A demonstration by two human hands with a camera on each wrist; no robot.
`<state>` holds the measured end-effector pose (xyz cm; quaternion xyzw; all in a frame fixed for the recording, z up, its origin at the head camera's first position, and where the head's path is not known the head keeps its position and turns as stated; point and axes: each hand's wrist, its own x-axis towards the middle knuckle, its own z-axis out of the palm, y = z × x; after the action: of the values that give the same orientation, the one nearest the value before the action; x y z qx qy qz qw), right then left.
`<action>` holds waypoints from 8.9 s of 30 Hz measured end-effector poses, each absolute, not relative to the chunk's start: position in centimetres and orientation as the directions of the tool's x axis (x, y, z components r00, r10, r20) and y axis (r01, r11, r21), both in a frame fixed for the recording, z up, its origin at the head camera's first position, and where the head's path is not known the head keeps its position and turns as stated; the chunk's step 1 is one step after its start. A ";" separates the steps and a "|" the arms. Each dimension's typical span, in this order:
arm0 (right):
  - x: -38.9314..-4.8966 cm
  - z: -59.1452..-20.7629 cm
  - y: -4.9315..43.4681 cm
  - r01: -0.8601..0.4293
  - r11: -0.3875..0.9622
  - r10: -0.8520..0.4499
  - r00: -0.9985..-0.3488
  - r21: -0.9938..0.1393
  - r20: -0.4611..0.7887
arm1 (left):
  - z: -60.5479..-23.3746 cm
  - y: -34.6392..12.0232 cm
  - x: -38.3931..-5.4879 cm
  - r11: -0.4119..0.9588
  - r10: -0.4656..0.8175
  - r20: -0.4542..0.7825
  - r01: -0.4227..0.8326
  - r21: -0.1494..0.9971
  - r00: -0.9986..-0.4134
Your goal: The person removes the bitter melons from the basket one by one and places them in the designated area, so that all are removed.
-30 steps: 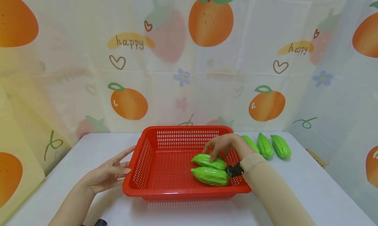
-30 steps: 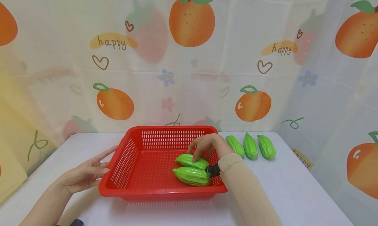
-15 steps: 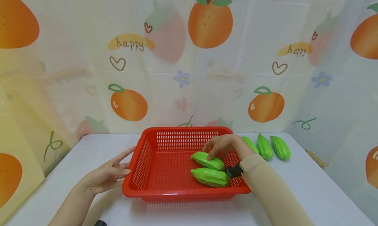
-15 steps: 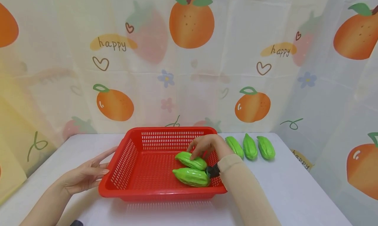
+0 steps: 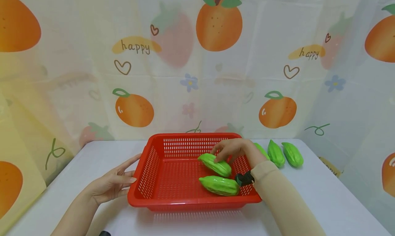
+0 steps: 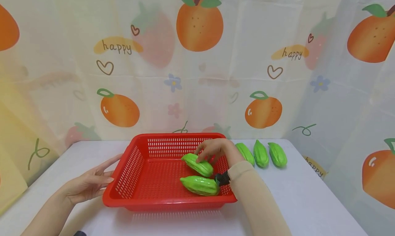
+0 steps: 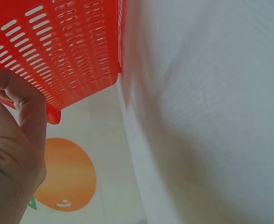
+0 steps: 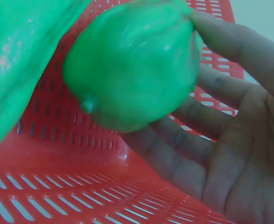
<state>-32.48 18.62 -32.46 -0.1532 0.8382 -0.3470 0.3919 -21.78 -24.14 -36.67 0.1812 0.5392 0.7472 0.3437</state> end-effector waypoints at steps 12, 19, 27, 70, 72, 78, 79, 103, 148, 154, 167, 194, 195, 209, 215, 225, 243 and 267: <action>-32.3 -31.5 18.3 0.029 0.688 -0.541 -0.647 -0.726 -0.538 | -36.9 -24.2 -21.9 -0.190 0.721 -0.083 -0.310 0.932 -0.688; -32.2 -31.0 18.3 0.037 0.673 -0.540 -0.658 -0.739 -0.525 | -36.8 -24.2 -21.9 -0.190 0.725 -0.081 -0.312 0.931 -0.684; -32.1 -30.6 18.6 0.060 0.646 -0.530 -0.682 -0.761 -0.504 | -36.9 -24.2 -22.0 -0.189 0.738 -0.070 -0.305 0.933 -0.671; -29.1 -26.2 21.9 -0.121 0.503 -0.603 -0.759 -0.856 -0.247 | -36.9 -24.2 -21.9 -0.190 0.733 -0.071 -0.304 0.934 -0.677; -29.0 -26.1 22.2 -0.121 0.494 -0.606 -0.758 -0.861 -0.241 | -36.8 -24.1 -21.9 -0.189 0.732 -0.072 -0.304 0.934 -0.677; -28.5 -25.7 23.1 -0.118 0.479 -0.604 -0.763 -0.870 -0.229 | -36.8 -24.1 -21.9 -0.186 0.734 -0.078 -0.310 0.932 -0.675; -28.3 -25.6 23.3 -0.121 0.480 -0.602 -0.765 -0.869 -0.227 | -36.8 -24.1 -21.9 -0.188 0.735 -0.077 -0.311 0.932 -0.674; -25.6 -25.7 28.1 -0.147 0.524 -0.506 -0.846 -0.839 -0.168 | -36.9 -24.2 -22.0 -0.194 0.745 -0.067 -0.312 0.930 -0.664; -23.5 -30.6 38.6 0.031 0.510 -0.405 -0.873 -0.859 -0.273 | -36.9 -24.1 -21.8 -0.193 0.732 -0.074 -0.310 0.931 -0.678; -23.3 -31.3 39.7 0.064 0.525 -0.391 -0.868 -0.849 -0.307 | -36.9 -24.1 -21.7 -0.196 0.731 -0.075 -0.315 0.929 -0.678; -23.0 -32.9 41.9 0.115 0.532 -0.407 -0.834 -0.839 -0.372 | -36.9 -24.1 -21.8 -0.184 0.717 -0.096 -0.320 0.929 -0.691; -22.2 -35.6 42.9 0.204 0.478 -0.484 -0.750 -0.854 -0.450 | -36.7 -24.0 -21.6 -0.178 0.701 -0.104 -0.314 0.932 -0.706; -22.2 -35.7 42.9 0.204 0.475 -0.488 -0.748 -0.856 -0.449 | -36.7 -24.0 -21.6 -0.180 0.701 -0.100 -0.312 0.933 -0.706; -22.0 -36.1 43.1 0.217 0.465 -0.475 -0.756 -0.858 -0.449 | -36.7 -24.1 -21.6 -0.174 0.701 -0.104 -0.311 0.934 -0.705; -21.9 -36.1 42.9 0.228 0.474 -0.453 -0.765 -0.850 -0.458 | -36.6 -24.1 -21.6 -0.168 0.698 -0.112 -0.314 0.934 -0.707; -21.8 -36.1 42.9 0.243 0.491 -0.434 -0.765 -0.837 -0.477 | -36.6 -24.0 -21.7 -0.162 0.690 -0.132 -0.330 0.930 -0.711; -22.0 -36.0 43.3 0.242 0.513 -0.411 -0.773 -0.824 -0.483 | -36.6 -24.0 -21.5 -0.175 0.698 -0.101 -0.305 0.936 -0.709; -22.5 -33.1 42.0 0.093 0.611 -0.383 -0.835 -0.786 -0.396 | -36.6 -24.0 -21.6 -0.182 0.704 -0.102 -0.318 0.931 -0.702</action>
<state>-22.48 42.04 -33.13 -0.0848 0.8544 -0.4329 0.2745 -21.57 -24.02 -36.56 0.1788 0.5408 0.7475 0.3418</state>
